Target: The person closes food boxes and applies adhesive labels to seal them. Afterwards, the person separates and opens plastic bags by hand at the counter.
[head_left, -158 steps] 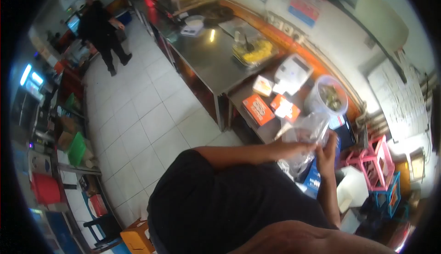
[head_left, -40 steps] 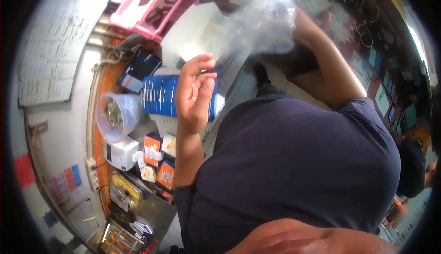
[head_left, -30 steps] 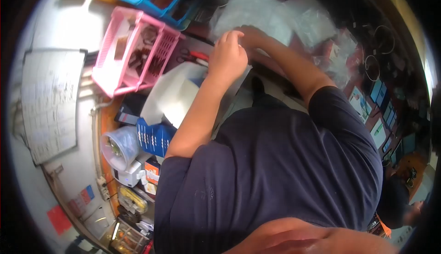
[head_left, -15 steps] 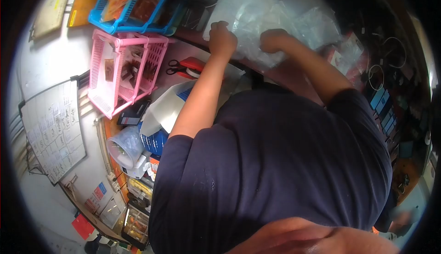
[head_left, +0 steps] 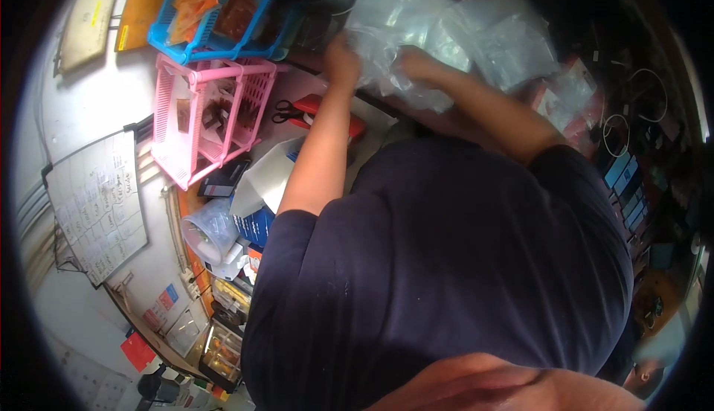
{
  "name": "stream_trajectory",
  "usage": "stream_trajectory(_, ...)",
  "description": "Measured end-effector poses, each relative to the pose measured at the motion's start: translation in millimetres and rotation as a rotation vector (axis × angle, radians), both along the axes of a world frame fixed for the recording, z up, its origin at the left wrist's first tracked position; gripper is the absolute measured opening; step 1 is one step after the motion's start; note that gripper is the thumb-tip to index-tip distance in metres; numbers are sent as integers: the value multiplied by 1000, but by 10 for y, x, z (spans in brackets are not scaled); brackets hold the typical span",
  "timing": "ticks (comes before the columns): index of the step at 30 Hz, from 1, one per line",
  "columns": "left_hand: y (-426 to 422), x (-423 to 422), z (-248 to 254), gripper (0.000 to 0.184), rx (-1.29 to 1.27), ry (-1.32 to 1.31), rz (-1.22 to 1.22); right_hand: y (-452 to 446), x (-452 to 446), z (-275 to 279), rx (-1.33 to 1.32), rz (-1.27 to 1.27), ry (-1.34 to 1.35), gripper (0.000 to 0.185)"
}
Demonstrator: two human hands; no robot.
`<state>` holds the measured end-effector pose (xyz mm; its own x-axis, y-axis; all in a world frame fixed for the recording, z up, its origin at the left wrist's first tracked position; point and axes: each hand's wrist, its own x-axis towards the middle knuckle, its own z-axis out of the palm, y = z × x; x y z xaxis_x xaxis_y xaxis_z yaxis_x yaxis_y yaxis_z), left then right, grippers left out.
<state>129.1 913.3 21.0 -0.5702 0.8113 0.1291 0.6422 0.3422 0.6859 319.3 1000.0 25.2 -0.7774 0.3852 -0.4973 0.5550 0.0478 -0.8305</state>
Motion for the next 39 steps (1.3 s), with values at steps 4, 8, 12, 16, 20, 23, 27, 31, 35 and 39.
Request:
stream_trajectory(4, -5, 210, 360, 17, -5, 164, -143, -78, -703, -679, -765, -976, 323, 27)
stream_trajectory(8, 8, 263, 554, 19, -78, 215, -218, -79, -897, -495, -665, -1237, 607, 22)
stream_trajectory(12, 12, 297, 527, 8, -43, 461, -284, 88, -803, -140, -940, -1408, 658, 22)
stream_trajectory(16, -3, 457, 816, 6, -157, 494, -312, 364, -765, -840, -473, -1319, 542, 28)
stream_trajectory(20, -63, 444, 654, 10, -71, 249, -306, 202, -727, -373, 466, -1087, 352, 36)
stream_trajectory(23, -106, 334, 264, 13, -25, -266, -54, 165, -769, -314, 347, -644, -29, 46)
stream_trajectory(27, -34, 281, 85, 30, -129, -267, 17, 102, -651, -623, 496, -172, -1, 45)
stream_trajectory(31, 190, 99, 77, 42, -278, -158, -92, 236, -355, -452, -84, -130, 134, 42)
stream_trajectory(35, 213, -83, 141, 41, -527, 16, -154, -104, -71, 319, -245, -342, 306, 39)
stream_trajectory(39, 159, -52, -123, 29, -417, 9, -135, -546, 249, 541, 811, -208, 592, 41)
